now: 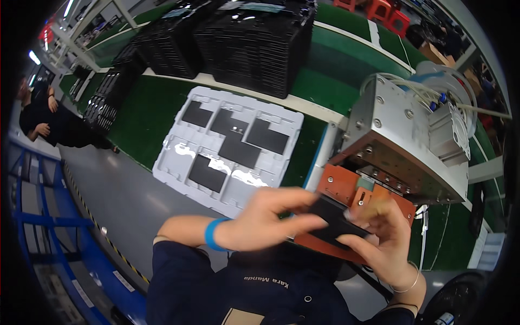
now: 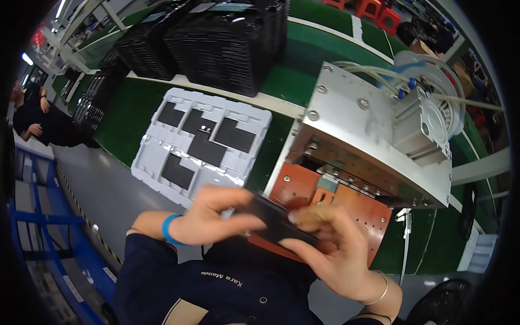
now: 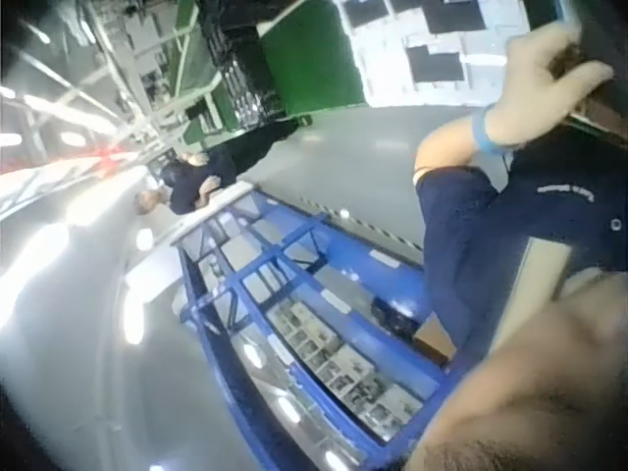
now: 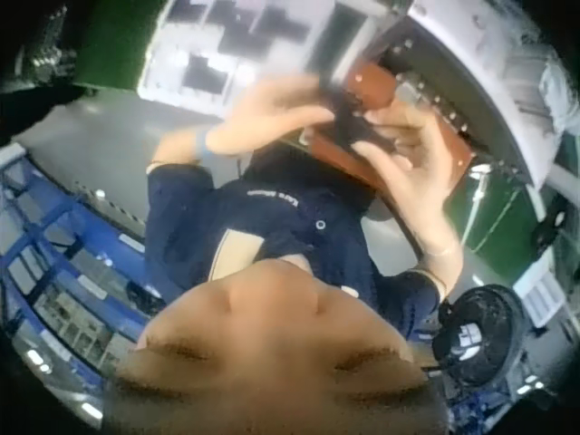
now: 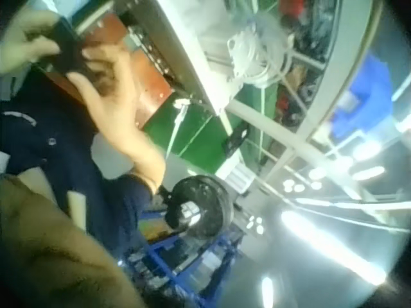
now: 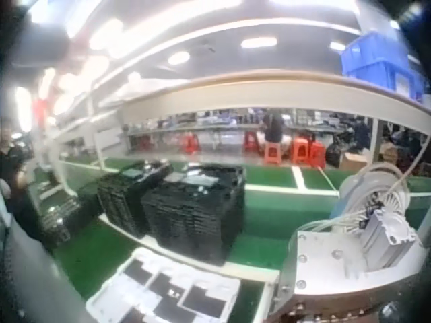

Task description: The person repeatedly picks up small black rectangular components from a white tray and places them into a press machine. They operate the machine to process each component and then return it to the tray. The process is repeated for multiple units throughout the clip.

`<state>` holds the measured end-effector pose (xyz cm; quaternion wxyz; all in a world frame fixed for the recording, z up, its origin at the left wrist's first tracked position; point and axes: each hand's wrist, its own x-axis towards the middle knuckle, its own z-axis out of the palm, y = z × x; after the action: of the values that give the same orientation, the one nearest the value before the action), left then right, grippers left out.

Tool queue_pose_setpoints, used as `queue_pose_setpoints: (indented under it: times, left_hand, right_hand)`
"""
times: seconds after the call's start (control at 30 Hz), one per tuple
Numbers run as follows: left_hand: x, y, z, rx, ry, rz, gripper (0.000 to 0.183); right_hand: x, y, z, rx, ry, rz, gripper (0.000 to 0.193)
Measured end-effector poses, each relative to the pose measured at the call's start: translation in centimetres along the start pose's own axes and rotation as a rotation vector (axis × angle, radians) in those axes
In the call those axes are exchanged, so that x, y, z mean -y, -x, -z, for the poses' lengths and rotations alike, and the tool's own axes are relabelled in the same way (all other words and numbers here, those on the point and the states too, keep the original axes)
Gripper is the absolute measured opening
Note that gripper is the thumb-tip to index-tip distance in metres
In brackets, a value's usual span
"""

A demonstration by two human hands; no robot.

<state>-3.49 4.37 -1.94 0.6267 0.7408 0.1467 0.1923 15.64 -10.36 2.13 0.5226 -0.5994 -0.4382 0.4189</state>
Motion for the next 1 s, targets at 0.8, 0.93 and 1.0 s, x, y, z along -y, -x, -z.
queue_pose_setpoints:
  times: [0.8, 0.93, 1.0]
  left_hand:
    - [12.6, 11.4, 12.1, -0.976, -1.194, 0.196, 0.029]
    - [10.4, 9.8, 11.2, -0.941, -1.202, 0.090, 0.032]
    - [9.4, 9.4, 10.4, -0.925, -1.189, 0.060, 0.032]
  right_hand:
    - [-5.3, -17.1, -12.2, 0.312, 0.924, 0.409, 0.015]
    - [2.3, -8.1, -5.0, 0.222, 0.693, 0.324, 0.024]
    - [3.6, -3.4, -1.1, 0.083, 0.572, 0.213, 0.032]
